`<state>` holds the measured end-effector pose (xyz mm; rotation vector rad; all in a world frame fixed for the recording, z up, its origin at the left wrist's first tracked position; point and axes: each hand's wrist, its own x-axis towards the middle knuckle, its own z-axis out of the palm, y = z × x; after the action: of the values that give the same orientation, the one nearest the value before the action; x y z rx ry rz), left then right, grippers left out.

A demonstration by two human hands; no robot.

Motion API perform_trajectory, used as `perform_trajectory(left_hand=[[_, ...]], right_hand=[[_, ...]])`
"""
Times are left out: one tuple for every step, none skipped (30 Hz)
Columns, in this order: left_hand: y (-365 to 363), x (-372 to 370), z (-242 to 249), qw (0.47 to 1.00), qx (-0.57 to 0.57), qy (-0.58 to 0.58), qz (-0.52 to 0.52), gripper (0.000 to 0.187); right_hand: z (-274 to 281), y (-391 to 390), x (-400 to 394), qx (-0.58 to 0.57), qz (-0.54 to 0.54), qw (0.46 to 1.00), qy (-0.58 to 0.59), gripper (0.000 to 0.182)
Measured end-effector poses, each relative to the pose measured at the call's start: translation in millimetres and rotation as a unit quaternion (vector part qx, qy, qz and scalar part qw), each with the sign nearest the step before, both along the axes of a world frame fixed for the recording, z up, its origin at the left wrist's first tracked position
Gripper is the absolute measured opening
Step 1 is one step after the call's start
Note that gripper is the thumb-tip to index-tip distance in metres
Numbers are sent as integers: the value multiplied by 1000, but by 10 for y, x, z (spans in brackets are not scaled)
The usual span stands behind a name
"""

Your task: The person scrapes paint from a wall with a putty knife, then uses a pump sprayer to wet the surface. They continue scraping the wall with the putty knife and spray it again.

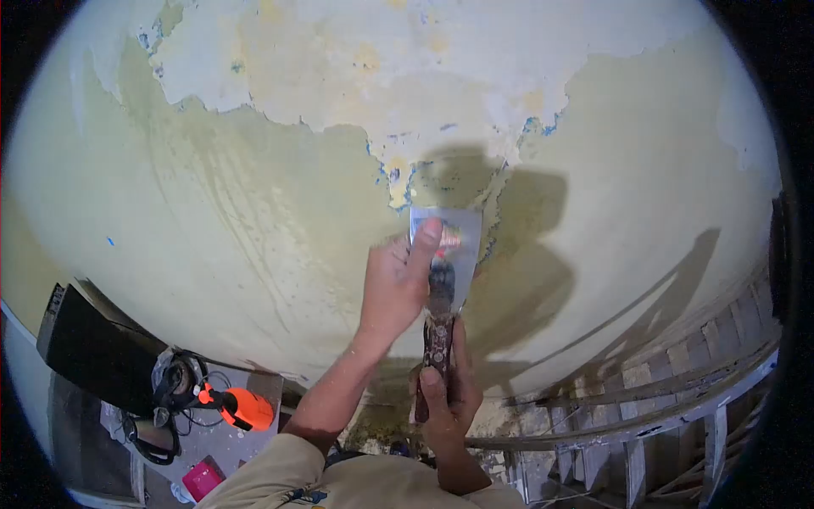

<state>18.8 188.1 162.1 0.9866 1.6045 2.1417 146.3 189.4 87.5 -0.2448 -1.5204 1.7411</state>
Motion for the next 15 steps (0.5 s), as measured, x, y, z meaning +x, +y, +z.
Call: perform_trajectory(left_hand=[[9, 20, -42, 999, 2, 22, 27, 47], [-8, 38, -65, 998, 3, 41, 54, 47], [3, 4, -33, 997, 4, 44, 56, 47], [20, -32, 11, 998, 6, 36, 41, 48], [16, -26, -2, 999, 4, 22, 26, 48], [8, -4, -34, 999, 5, 21, 26, 48], [0, -2, -45, 996, -25, 60, 67, 48], [-34, 38, -34, 988, -60, 90, 109, 48], [-25, 25, 28, 988, -56, 92, 111, 48], [-16, 3, 116, 990, -53, 85, 103, 49], [-45, 31, 120, 992, -59, 67, 94, 49], [-37, -35, 10, 987, -99, 65, 113, 50], [17, -67, -5, 986, -93, 76, 114, 50], [30, 3, -15, 988, -45, 83, 121, 49], [40, 51, 4, 988, 7, 88, 128, 49]], right_hand=[[19, -12, -1, -1, 1, 1000, 6, 64], [28, -35, 32, -29, 20, 999, 0, 63], [31, -27, 40, -55, 39, 998, -4, 63], [26, -17, 22, -59, 39, 997, -4, 63], [11, -7, 16, -24, 21, 999, -6, 63], [8, 29, -9, 19, 2, 1000, -3, 62], [-8, 56, -42, 24, 2, 1000, 7, 62], [-64, 37, -8, 18, 6, 1000, 2, 61], [-91, 51, -1, 17, 12, 1000, -1, 60], [-75, 82, -27, 16, 13, 1000, -1, 60], [-65, 87, -10, 33, 14, 999, -3, 60], [-49, 111, -6, 57, 14, 998, 1, 59], [-55, 131, -40, 61, 13, 998, 12, 59], [-108, 98, -5, 47, 21, 999, 8, 59], [-119, 92, 8, 37, 29, 999, 4, 58]])
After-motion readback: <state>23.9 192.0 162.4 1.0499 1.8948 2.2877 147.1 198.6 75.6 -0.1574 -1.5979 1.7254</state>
